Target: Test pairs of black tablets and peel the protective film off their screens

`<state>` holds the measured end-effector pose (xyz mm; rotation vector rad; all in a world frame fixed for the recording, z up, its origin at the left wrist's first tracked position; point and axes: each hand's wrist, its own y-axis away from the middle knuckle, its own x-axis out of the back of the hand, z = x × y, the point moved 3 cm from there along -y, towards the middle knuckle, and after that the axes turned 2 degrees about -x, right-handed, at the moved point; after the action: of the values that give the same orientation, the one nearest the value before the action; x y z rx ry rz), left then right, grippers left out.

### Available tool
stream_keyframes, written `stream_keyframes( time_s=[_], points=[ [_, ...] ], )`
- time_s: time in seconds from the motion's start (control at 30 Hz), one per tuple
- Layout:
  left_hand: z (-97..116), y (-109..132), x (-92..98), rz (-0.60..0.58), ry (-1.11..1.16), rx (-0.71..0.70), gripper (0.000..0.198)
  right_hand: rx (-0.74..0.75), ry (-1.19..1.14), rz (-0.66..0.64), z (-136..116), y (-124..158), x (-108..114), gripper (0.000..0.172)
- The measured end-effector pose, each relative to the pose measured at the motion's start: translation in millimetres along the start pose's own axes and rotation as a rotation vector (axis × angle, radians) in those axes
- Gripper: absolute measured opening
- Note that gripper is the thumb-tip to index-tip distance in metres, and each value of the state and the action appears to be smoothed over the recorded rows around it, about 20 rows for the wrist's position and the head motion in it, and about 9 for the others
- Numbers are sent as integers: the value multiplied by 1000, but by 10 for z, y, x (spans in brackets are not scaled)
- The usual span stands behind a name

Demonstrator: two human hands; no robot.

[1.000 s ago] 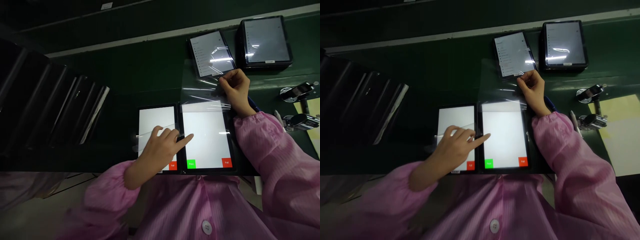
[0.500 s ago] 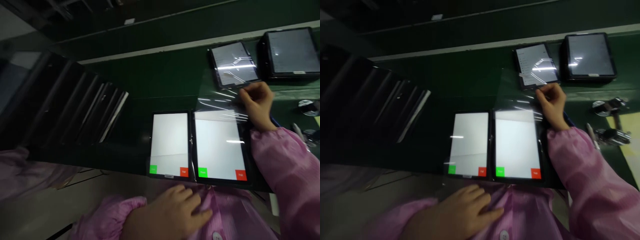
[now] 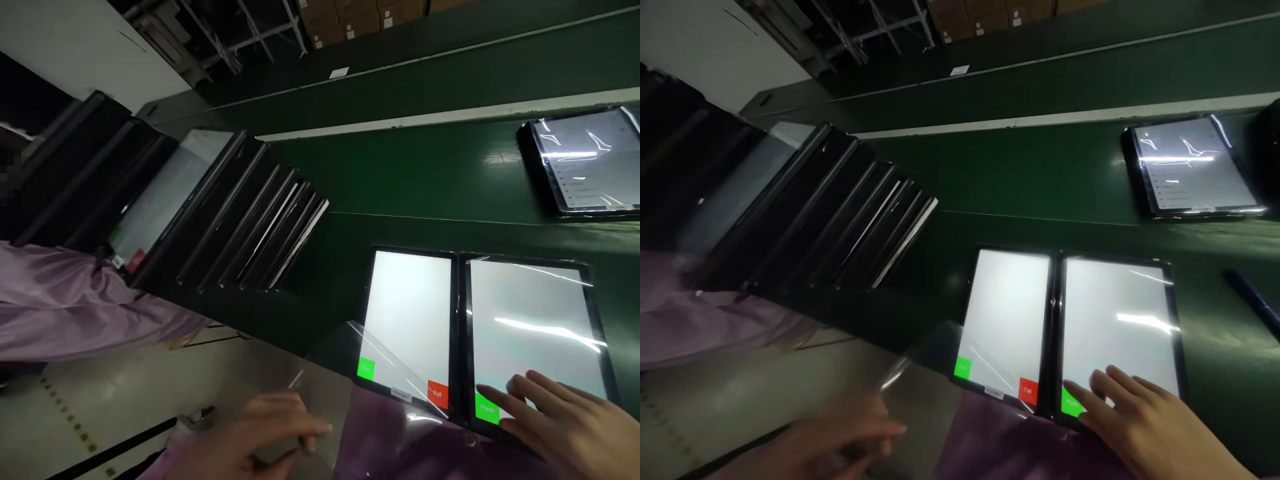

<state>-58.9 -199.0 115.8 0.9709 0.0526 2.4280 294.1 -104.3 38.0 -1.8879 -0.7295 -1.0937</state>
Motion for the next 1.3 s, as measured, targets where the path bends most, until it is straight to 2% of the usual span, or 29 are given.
stream_keyframes(
  time_s=[0.07,0.13,0.2,0.27,0.33,0.43,0.47,0.53,0.63,0.7,0.73,0.87,0.9,0.97,1.03,1.1,1.17,1.23,1.3],
  points=[
    [-60,-129,192,148,13,-85,53,-15,74,1,-108,-131,33,42],
    [-139,-309,353,285,16,-190,39,-54,82,-17,-208,-234,94,45],
    [-236,-526,483,419,-44,-256,31,-73,21,-40,-323,-319,137,48],
    [-326,-792,561,490,-112,-264,29,-13,-74,-68,-456,-400,127,52],
    [-360,-1097,576,467,-79,-323,26,112,-132,-132,-586,-472,53,50],
    [-349,-1556,517,395,45,-386,21,261,-80,-252,-698,-559,-114,26],
    [-356,-1694,481,361,50,-350,20,278,-45,-276,-702,-592,-161,17],
    [-418,-1920,390,252,-2,-218,26,295,3,-287,-651,-687,-220,19],
    [-601,-2070,252,76,24,-96,53,233,-68,-194,-361,-934,-221,23],
    [-752,-2052,171,50,201,-68,62,130,-265,-117,-7,-1147,-211,23],
    [-832,-2016,135,95,315,-49,67,36,-410,-72,215,-1253,-210,23],
    [-1129,-1692,-80,443,753,111,88,-208,-551,89,1037,-1530,-187,9],
    [-1177,-1570,-172,473,838,155,92,-296,-594,142,1199,-1551,-160,10],
    [-1222,-1287,-389,431,958,213,100,-487,-692,253,1429,-1542,-86,18],
    [-1198,-975,-613,341,983,221,115,-610,-755,341,1518,-1501,1,29],
    [-1126,-688,-811,275,898,199,135,-628,-754,395,1493,-1471,89,37],
    [-1039,-487,-966,253,754,182,144,-623,-738,437,1417,-1456,155,41],
    [-972,-397,-1064,282,629,181,135,-624,-727,468,1331,-1449,191,42],
    [-940,-399,-1108,340,550,179,116,-622,-712,483,1245,-1444,205,42]
  ],
)
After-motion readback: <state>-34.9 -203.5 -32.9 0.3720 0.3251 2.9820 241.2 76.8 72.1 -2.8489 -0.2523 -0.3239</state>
